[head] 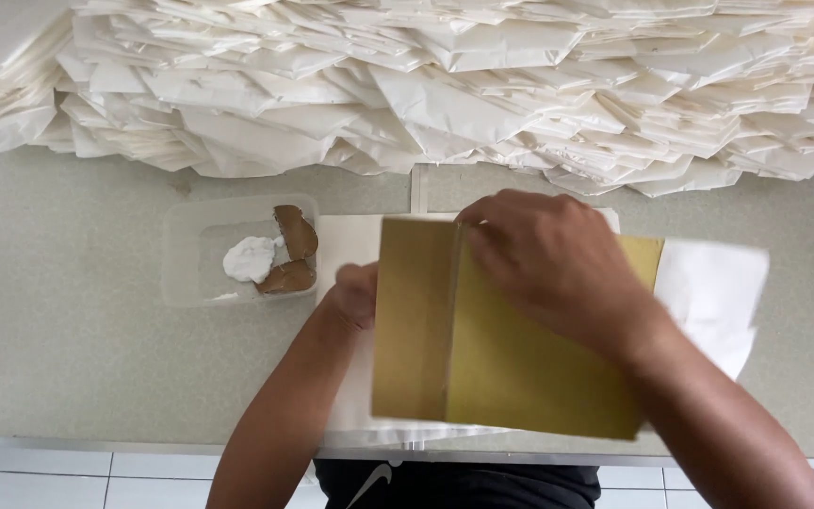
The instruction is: Applying glue to a cardboard strip and wrapping it with white paper to create a finished component.
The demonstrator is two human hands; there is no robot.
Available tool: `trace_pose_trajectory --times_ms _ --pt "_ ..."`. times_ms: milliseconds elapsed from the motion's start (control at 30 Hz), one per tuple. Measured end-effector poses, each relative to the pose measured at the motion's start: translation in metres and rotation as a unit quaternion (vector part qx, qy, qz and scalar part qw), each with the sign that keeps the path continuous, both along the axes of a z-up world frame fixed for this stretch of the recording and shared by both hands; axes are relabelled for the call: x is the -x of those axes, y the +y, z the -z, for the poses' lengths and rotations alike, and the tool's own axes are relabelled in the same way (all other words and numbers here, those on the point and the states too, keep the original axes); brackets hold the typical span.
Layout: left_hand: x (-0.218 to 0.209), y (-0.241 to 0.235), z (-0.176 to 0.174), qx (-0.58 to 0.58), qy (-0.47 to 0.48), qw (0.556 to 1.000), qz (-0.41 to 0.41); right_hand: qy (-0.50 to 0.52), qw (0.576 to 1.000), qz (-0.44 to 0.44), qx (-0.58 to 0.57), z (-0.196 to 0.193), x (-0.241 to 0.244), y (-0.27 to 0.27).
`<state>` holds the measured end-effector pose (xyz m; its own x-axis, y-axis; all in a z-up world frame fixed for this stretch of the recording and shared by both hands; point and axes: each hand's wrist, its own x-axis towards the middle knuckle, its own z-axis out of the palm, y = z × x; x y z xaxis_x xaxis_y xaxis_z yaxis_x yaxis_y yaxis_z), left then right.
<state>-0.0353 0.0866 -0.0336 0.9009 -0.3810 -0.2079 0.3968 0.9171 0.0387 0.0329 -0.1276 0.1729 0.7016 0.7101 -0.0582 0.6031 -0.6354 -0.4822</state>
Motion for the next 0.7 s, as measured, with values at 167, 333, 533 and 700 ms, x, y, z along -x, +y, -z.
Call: trace_pose_trajectory --times_ms 167,333,533,700 --pt "0.001 -0.006 0.000 -0.251 -0.095 0.957 0.109 -0.176 0.964 -0.164 -0.112 0.036 0.033 0.029" --pt "0.002 -0.012 -0.001 -0.423 -0.161 0.871 0.189 -0.254 0.908 -0.325 -0.076 0.084 0.046 0.038" --pt "-0.004 -0.020 -0.059 -0.365 -0.213 0.900 0.106 -0.167 0.834 -0.514 0.110 0.078 0.060 0.043" --pt "-0.004 -0.020 -0.057 -0.492 -0.284 0.823 -0.005 -0.087 0.717 -0.628 0.291 0.063 0.080 0.049"
